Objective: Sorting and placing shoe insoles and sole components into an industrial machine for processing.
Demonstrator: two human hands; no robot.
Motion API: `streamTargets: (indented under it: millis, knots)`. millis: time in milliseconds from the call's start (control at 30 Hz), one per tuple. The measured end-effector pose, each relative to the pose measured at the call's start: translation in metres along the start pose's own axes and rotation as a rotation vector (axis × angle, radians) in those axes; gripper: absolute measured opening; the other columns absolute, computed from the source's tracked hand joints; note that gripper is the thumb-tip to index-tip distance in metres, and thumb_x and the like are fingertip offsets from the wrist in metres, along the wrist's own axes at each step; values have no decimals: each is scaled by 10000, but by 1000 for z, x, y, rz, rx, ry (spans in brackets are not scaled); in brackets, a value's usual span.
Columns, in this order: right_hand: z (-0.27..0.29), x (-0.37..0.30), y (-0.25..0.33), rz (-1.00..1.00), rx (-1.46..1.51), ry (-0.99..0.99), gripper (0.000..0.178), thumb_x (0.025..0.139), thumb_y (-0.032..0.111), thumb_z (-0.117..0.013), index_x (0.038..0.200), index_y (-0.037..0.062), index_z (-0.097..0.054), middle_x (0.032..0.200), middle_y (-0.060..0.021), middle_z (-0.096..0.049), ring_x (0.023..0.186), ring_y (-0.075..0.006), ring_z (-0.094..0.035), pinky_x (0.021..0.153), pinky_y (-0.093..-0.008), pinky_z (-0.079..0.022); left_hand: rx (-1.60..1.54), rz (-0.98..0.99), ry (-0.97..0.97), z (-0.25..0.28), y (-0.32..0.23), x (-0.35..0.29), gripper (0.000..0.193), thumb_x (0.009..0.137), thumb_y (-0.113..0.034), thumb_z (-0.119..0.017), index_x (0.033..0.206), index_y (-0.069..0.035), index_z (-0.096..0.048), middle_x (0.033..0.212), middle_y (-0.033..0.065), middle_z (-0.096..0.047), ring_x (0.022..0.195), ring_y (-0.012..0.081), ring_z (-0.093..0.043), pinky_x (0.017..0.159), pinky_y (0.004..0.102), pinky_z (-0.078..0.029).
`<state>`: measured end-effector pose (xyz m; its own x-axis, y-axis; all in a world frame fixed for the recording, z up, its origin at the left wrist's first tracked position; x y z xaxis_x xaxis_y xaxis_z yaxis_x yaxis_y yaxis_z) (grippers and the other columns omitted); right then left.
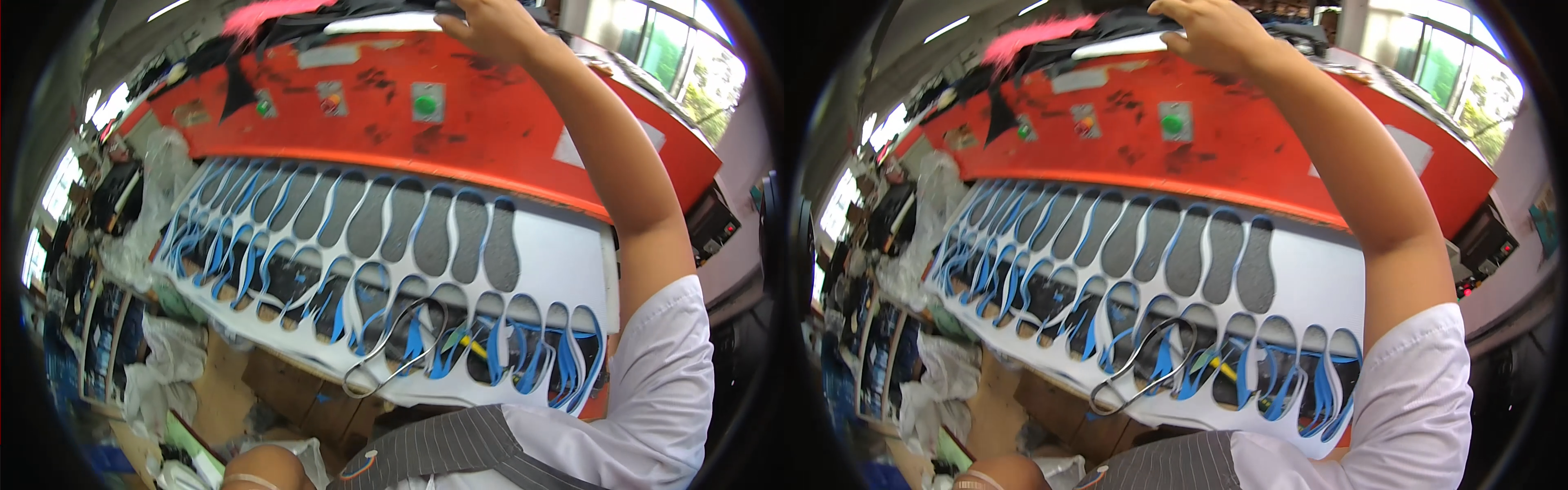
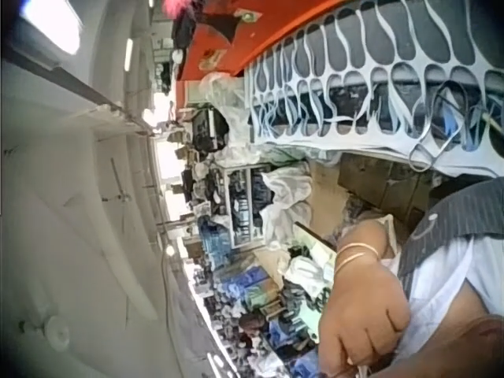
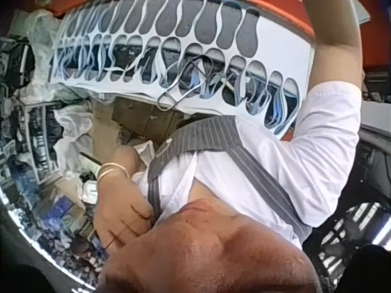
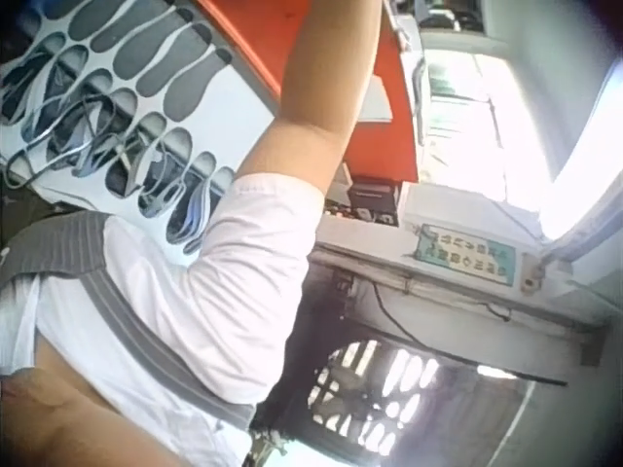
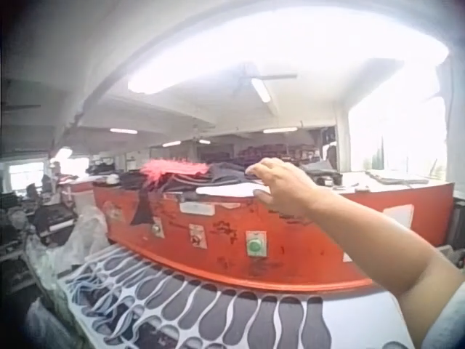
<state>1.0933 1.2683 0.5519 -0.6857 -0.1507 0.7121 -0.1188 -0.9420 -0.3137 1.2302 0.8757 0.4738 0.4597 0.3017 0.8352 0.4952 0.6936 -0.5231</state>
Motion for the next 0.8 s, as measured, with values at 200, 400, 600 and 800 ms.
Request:
streamTargets:
  millis: [200,400,600,800]
  knots:
    - [-126,64,9,-349,-114,194,572,842,413,-586,1271,63,-444,1278,-142,-494,1195,-285,-472,959,-426,-410,343,145,-390,28,5,-83,277,852,-328,-644,865,-53,-675,887,135,-662,615,195,-571,546,271,-422]
    - [-149,61,-28,-388,-410,184,267,825,250,-596,1022,70,-580,1022,-96,-638,1028,-282,-583,847,-437,-469,527,535,-894,85,44,-208,202,730,-122,-747,868,-6,-657,852,129,-659,736,249,-624,640,327,-486]
    - [-23,40,12,-275,-172,-303,128,854,137,-537,916,26,-546,881,-197,-626,859,-356,-605,716,-442,-470,1261,1014,-676,124,129,-249,478,743,-327,-723,1067,-5,-583,1077,180,-565,996,328,-517,888,405,-408]
    - [81,-132,27,-675,195,-320,309,900,246,-540,1100,13,-580,973,-135,-614,878,-233,-593,803,-336,-453,1210,1544,-251,121,215,-290,895,659,-536,-707,1326,-31,-390,1191,268,-441,1061,397,-428,917,454,-351]
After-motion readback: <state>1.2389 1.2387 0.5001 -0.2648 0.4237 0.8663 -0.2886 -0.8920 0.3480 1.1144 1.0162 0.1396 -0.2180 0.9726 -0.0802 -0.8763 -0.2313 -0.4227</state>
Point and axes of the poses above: each hand's wrist, its own x-axis towards the middle knuckle, its own z-axis out of the back of the hand, y = z × x, the point moved 9 cm from there along x, towards the middle knuckle
